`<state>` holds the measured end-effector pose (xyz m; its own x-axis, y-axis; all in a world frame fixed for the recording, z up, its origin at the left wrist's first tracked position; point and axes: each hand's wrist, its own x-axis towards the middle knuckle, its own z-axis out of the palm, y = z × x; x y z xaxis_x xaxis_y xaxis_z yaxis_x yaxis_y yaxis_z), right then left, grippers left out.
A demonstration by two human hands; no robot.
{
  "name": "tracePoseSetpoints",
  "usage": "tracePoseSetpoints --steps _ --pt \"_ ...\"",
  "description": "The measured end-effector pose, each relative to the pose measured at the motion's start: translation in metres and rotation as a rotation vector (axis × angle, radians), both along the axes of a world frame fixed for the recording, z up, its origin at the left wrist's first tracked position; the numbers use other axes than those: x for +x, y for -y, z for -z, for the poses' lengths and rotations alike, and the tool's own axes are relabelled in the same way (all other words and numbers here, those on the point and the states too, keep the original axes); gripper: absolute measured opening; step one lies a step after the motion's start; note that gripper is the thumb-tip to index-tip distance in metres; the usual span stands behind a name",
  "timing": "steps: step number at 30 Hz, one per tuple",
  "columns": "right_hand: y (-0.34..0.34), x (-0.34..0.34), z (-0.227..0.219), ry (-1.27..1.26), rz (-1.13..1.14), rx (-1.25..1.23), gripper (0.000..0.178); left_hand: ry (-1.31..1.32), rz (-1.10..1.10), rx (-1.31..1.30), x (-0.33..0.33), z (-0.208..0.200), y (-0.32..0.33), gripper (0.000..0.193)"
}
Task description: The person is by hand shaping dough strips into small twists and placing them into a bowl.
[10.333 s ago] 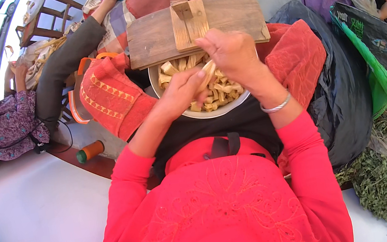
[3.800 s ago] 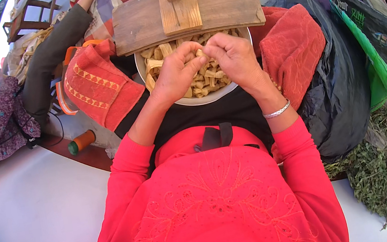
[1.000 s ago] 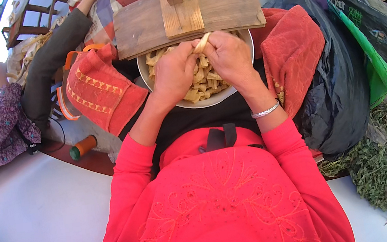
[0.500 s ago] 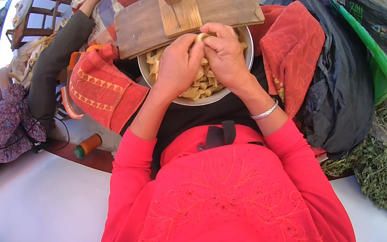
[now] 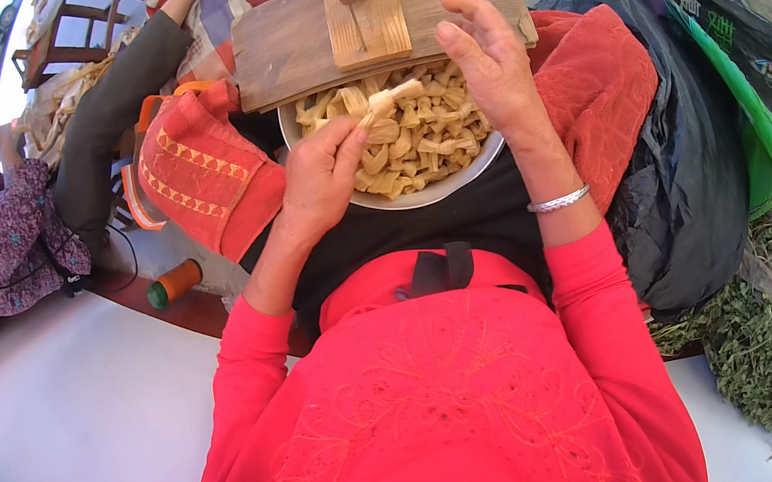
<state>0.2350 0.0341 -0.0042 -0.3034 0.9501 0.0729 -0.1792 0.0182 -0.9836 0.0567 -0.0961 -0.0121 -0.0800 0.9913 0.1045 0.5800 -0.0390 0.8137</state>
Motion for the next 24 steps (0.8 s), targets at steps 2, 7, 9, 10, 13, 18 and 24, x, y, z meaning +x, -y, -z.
tracePoseSetpoints --steps 2,7,9,10,13,18,24 --pt "-0.003 0.001 -0.006 0.197 -0.095 0.106 0.03 -0.285 0.044 0.166 -0.001 -0.023 -0.015 0.012" --pt "-0.021 -0.006 -0.023 0.324 -0.695 -0.223 0.02 -0.265 0.141 0.173 -0.009 -0.027 -0.045 0.017" --pt "-0.03 -0.004 -0.021 0.3 -0.661 -0.222 0.016 -0.008 0.17 0.003 -0.017 -0.021 -0.056 0.02" --pt "-0.034 -0.005 -0.02 0.29 -0.646 -0.221 0.014 0.121 0.182 -0.081 -0.021 -0.021 -0.061 0.022" --pt "-0.034 -0.016 -0.017 0.281 -0.455 -0.18 0.011 0.245 0.133 -0.202 -0.035 -0.023 -0.075 0.023" --pt "-0.048 -0.036 0.01 0.34 -0.266 0.03 0.011 0.471 -0.033 -0.279 -0.054 -0.016 -0.093 0.017" --pt "-0.044 -0.049 0.021 0.564 -0.111 0.355 0.013 0.441 -0.05 -0.21 -0.057 0.015 -0.11 0.011"
